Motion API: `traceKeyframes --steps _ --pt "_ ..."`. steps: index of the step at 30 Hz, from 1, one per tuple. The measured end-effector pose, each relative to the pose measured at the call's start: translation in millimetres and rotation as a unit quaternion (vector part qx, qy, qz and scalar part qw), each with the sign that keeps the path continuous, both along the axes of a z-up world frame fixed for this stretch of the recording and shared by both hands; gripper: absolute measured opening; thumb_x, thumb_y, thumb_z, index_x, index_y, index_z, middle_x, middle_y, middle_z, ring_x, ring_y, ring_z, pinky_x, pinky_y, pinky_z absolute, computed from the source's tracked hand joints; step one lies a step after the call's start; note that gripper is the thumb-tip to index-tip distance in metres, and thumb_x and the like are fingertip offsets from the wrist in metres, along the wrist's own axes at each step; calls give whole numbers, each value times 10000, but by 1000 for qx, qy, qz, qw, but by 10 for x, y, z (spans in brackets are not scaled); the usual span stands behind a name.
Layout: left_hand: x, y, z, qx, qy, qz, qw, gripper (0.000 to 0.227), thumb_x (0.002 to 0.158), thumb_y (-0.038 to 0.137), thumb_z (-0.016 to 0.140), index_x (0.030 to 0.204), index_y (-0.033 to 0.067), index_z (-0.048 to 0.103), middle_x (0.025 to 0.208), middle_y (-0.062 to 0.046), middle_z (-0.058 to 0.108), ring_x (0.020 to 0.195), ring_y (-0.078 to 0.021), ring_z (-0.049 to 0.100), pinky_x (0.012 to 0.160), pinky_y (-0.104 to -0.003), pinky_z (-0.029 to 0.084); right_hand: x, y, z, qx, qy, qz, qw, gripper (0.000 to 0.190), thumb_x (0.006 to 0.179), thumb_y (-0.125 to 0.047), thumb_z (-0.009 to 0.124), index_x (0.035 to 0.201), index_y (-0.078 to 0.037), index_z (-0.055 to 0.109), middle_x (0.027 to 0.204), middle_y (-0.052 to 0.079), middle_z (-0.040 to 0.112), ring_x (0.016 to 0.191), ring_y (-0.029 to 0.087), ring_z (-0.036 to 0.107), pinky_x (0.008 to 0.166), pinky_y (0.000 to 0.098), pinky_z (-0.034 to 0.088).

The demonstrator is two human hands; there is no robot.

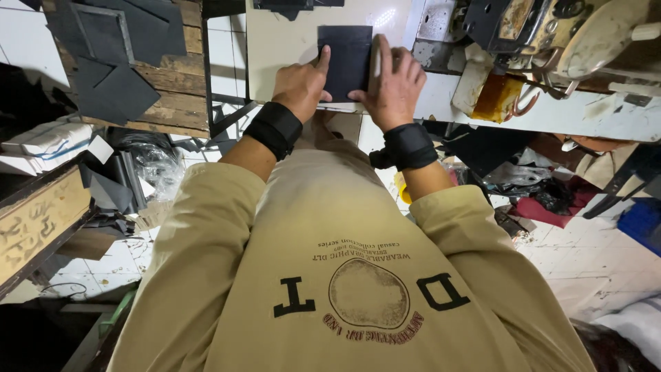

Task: The person inspects and organizes small black leather wallet components.

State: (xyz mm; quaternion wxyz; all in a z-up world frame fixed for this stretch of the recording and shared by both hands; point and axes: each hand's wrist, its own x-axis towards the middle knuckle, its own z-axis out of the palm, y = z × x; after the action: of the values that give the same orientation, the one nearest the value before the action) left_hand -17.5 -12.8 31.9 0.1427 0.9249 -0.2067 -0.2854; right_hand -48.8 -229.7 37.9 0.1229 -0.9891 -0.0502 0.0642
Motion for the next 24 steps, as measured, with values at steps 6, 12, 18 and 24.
traceKeyframes --steps 6,12,18,24 --pt "-90 -16 -4 -29 -55 20 998 1094 700 339 922 1552 -10 330 1270 -218 618 1095 -356 630 857 -434 551 -60 -233 -36 9 -3 -13 1000 1181 662 -493 984 1592 -141 347 1347 182 459 1183 380 443 974 503 344" --pt "179 -141 12 -90 -138 72 984 1008 702 270 944 1516 17 405 1433 -181 475 1275 -376 461 1025 -495 439 -41 -374 66 80 -8 -18 997 954 747 -318 957 1528 -112 449 1286 188 500 1136 397 484 929 496 419" --pt "467 -375 -109 -14 -113 68 991 845 654 237 953 1357 55 522 1374 -172 504 1302 -384 427 1065 -562 387 -150 -425 134 135 -39 -13 990 691 812 -189 879 1411 -60 558 1195 184 556 1080 397 532 909 476 458" --pt "520 -377 -57 -27 -126 68 989 831 584 243 973 1250 16 532 1288 -206 541 1255 -408 447 1006 -578 383 -243 -488 270 155 -38 -2 987 528 863 -169 834 1320 -39 605 1170 175 567 1096 404 542 912 479 463"
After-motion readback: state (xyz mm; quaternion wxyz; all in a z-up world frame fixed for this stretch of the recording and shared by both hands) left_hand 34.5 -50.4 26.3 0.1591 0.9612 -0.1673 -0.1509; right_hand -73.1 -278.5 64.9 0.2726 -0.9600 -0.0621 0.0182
